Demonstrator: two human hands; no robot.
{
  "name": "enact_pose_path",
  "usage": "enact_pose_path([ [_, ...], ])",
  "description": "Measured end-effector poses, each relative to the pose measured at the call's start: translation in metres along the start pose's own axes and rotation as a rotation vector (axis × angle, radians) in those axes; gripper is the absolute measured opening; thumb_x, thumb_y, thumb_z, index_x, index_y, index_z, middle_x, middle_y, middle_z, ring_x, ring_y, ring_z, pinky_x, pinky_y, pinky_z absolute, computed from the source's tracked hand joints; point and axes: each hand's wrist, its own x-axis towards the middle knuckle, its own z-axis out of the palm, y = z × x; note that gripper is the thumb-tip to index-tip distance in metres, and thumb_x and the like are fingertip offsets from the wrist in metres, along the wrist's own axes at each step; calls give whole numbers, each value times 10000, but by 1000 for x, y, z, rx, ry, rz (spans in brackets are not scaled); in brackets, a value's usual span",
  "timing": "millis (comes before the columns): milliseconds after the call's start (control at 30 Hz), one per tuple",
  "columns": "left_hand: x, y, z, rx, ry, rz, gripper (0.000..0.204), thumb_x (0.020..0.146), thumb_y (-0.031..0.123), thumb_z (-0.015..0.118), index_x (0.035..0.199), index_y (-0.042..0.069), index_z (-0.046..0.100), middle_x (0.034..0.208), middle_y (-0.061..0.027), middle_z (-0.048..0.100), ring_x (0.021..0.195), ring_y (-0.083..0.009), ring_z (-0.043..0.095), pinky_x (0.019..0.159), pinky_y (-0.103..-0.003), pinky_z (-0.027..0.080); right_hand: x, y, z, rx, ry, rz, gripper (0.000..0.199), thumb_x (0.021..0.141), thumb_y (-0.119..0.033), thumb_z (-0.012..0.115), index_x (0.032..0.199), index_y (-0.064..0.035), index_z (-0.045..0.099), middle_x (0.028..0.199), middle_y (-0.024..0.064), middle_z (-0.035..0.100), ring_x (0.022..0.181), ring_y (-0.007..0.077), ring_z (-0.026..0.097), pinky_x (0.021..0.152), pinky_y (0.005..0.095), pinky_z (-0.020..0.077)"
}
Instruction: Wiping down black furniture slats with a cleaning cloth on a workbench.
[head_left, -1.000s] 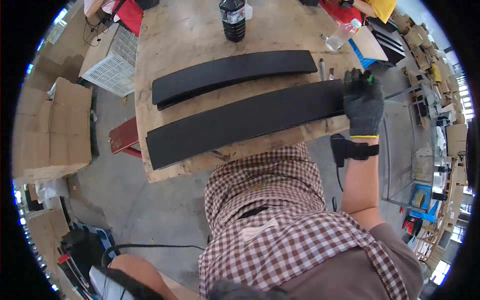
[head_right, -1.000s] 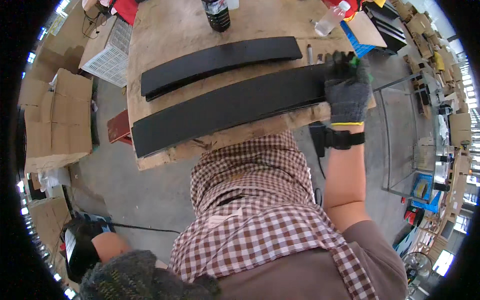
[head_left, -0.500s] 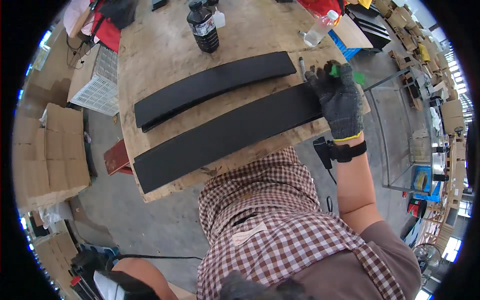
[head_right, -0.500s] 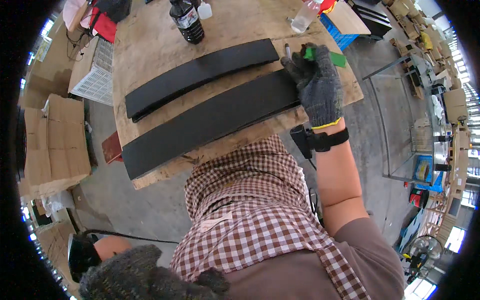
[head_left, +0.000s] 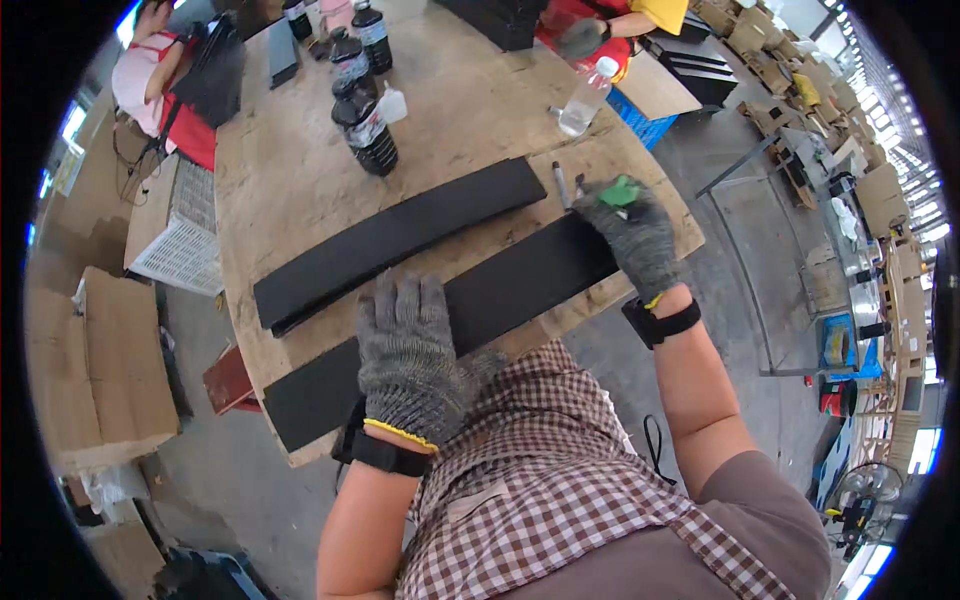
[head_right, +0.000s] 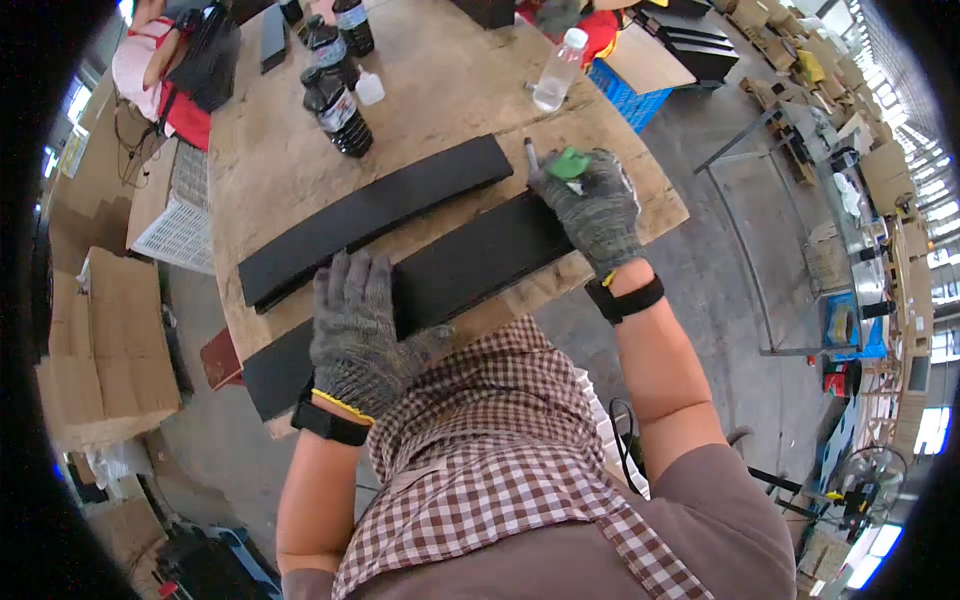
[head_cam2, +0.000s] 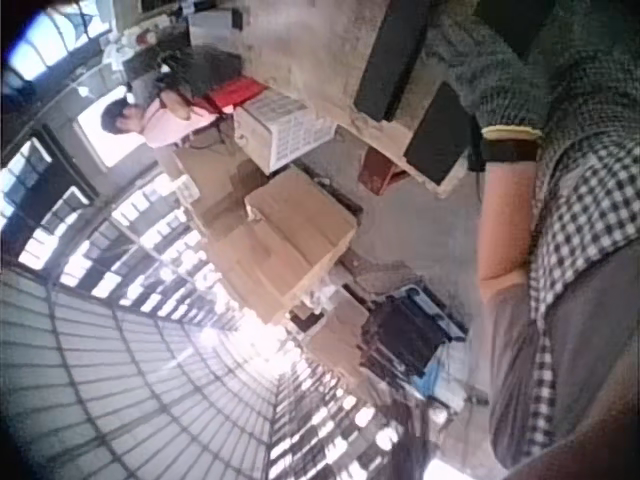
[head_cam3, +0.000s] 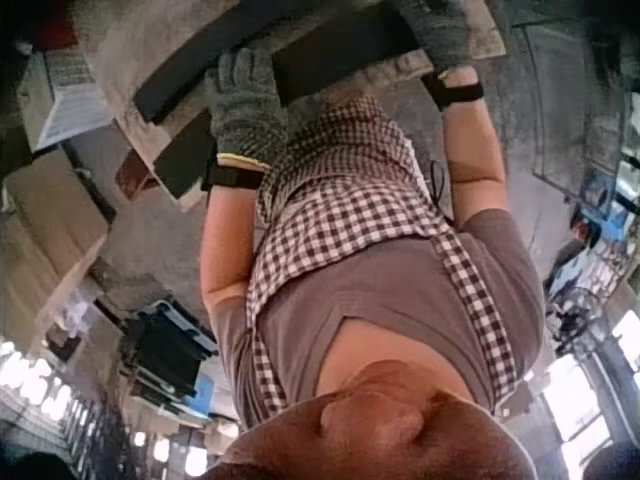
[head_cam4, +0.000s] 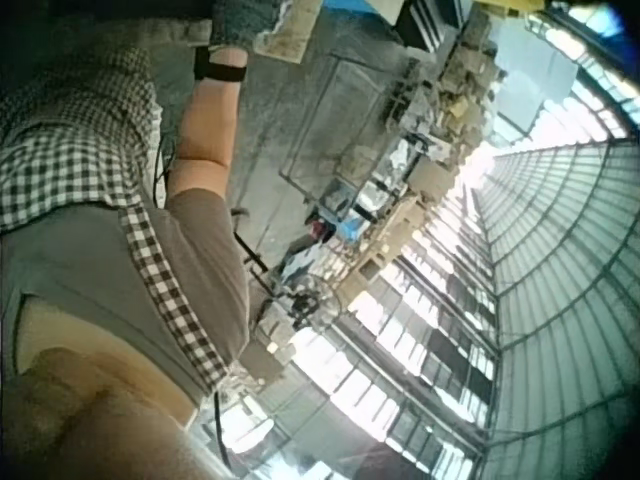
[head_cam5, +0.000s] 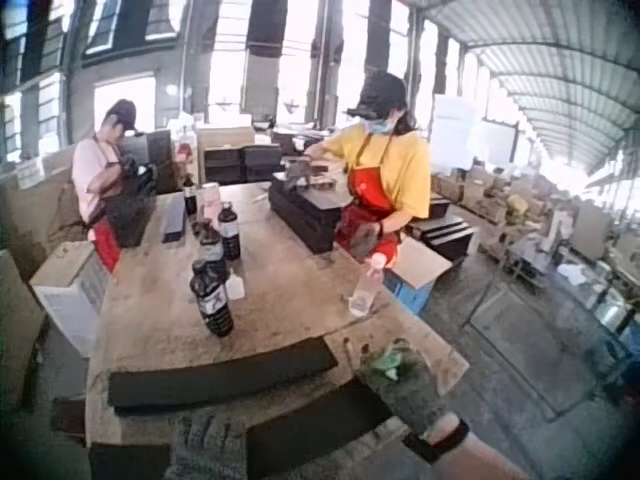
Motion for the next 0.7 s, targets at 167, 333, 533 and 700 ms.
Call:
enact_pose_path([
  [167, -17, 6, 42, 80, -111, -138, 855, 911, 492, 687, 1520, -49, 425, 1575, -283, 410, 1498, -478, 318, 1246, -634, 183, 18, -30, 0, -357, -265, -154, 331, 845, -399, 798, 1047, -137, 780, 948, 137, 745, 938, 343, 693, 840, 443, 523],
  [333, -17, 8, 46, 83, -119, -144, 837, 940, 481, 655, 1544, -41, 404, 1594, -268, 399, 1512, -484, 298, 1262, -632, 150, 35, -48, -14, -629, -429, -284, 313, 877, -397, 741, 1019, -119, 760, 991, 141, 754, 943, 358, 703, 840, 450, 541],
  [533, -17, 9, 42, 73, -134, -167, 806, 956, 484, 635, 1537, -34, 426, 1615, -257, 387, 1527, -474, 282, 1274, -621, 123, 60, -66, -30, -531, -483, 38, 329, 883, -358, 755, 1072, -88, 750, 1043, 148, 762, 995, 356, 710, 890, 435, 545],
  [700, -16, 7, 44, 79, -124, -161, 808, 948, 486, 645, 1543, -19, 431, 1602, -261, 400, 1527, -472, 282, 1272, -627, 122, 50, -52, -19, -517, -445, 65, 381, 871, -384, 778, 1107, -87, 753, 1031, 140, 770, 971, 322, 717, 892, 425, 538],
])
